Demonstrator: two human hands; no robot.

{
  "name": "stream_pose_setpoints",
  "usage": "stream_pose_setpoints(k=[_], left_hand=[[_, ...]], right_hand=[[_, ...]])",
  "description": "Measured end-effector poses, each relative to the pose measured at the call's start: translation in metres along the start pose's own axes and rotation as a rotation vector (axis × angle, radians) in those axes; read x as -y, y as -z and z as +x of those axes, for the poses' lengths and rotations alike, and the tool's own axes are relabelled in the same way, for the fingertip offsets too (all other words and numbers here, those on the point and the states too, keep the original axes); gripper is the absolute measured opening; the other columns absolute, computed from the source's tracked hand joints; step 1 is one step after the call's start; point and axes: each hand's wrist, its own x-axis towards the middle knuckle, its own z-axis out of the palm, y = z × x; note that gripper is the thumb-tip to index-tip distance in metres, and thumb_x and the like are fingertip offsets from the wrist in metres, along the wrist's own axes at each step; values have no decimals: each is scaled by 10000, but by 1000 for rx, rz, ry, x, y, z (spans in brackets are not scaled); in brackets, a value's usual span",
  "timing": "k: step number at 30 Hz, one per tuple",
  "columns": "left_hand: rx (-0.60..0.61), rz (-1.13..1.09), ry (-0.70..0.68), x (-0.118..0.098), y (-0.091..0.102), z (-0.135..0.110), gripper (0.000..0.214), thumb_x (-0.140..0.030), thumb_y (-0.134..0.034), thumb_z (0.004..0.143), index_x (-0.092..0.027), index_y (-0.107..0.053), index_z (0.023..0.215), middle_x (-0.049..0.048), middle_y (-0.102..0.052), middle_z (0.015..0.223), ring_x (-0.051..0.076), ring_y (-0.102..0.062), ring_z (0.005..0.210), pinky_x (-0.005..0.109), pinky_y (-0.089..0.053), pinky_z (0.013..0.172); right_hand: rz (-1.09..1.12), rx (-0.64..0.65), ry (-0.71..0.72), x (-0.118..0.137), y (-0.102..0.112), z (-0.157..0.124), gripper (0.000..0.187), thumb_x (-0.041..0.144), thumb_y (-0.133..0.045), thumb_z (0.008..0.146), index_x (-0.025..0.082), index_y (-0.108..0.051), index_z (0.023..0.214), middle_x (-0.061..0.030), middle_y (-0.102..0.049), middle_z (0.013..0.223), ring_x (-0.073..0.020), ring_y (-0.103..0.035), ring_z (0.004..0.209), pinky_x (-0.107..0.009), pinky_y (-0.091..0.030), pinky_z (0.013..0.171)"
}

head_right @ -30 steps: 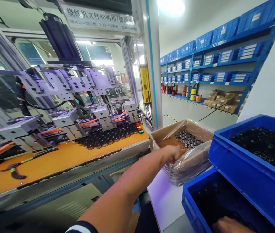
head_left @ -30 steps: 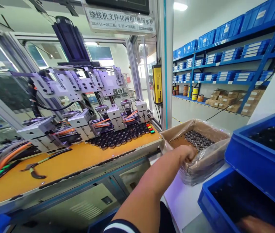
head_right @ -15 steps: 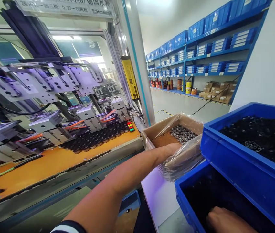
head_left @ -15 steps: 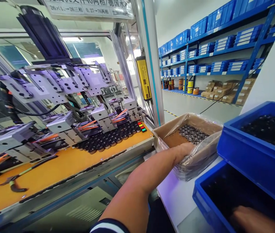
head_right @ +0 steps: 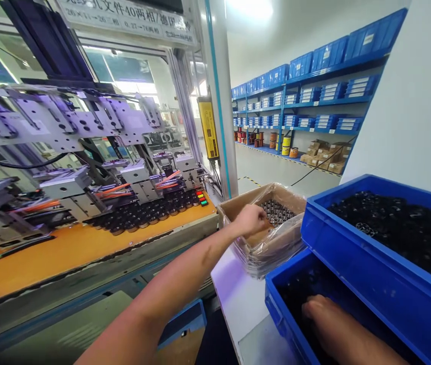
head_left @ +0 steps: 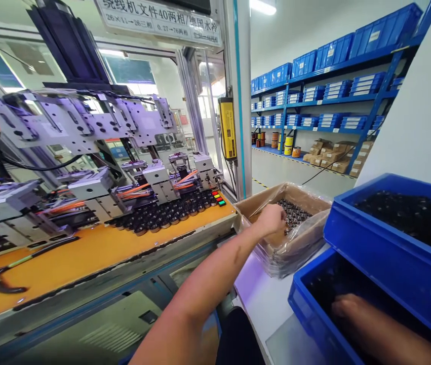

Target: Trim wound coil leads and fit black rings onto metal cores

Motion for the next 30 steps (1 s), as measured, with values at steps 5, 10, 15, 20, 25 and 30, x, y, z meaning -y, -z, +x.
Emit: stream_pose_setpoints(k=[5,10,15,20,25,30], left_hand=[[-340,-193,-95,5,31,-109,199,-213,-633,886,-155,-702,1064,71,-748,1000,158,-680,841,328,-568,830],[-500,-380,-147,14,25,-235,223,-210,-674,824,-140,-727,1028,95,-772,976,153,-697,743,261,-599,702],[-608,-536,-145,14,13,-296,262,-166,-774,722,-195,-762,983,72,-804,977,180,-757,797,232,-622,740],[-556,-583,-151,10,6,-315,285,-128,-776,728,-259,-771,981,28,-805,1005,160,-765,875,192,-591,839],[-427,-789,-137,11,0,-322,243,-113,-761,753,-277,-771,932,44,-758,1168,158,-766,826,213,-620,750],[-431,-925,-152,6,-8,-319,289,-49,-785,697,-247,-788,908,48,-801,986,189,-768,878,216,-626,763]], right_hand=[[-35,-4,101,5,9,8,185,96,-456,789,180,-596,702,-71,-663,787,-174,-634,688,-265,-493,652],[-8,-257,213,15,21,12,136,112,-493,778,176,-573,688,-31,-595,648,-148,-550,560,-260,-434,563],[40,-490,276,64,40,6,125,187,-502,887,159,-616,842,-38,-610,733,-138,-562,636,-262,-470,624],[141,-599,554,149,33,-5,75,194,-546,910,163,-614,915,-40,-662,814,-121,-616,747,-238,-520,716],[341,-655,781,193,13,-18,89,110,-571,890,149,-595,966,-60,-671,824,-122,-632,758,-229,-544,701],[388,-619,776,188,4,-25,102,96,-591,886,141,-604,977,-67,-676,817,-125,-636,747,-233,-556,689]])
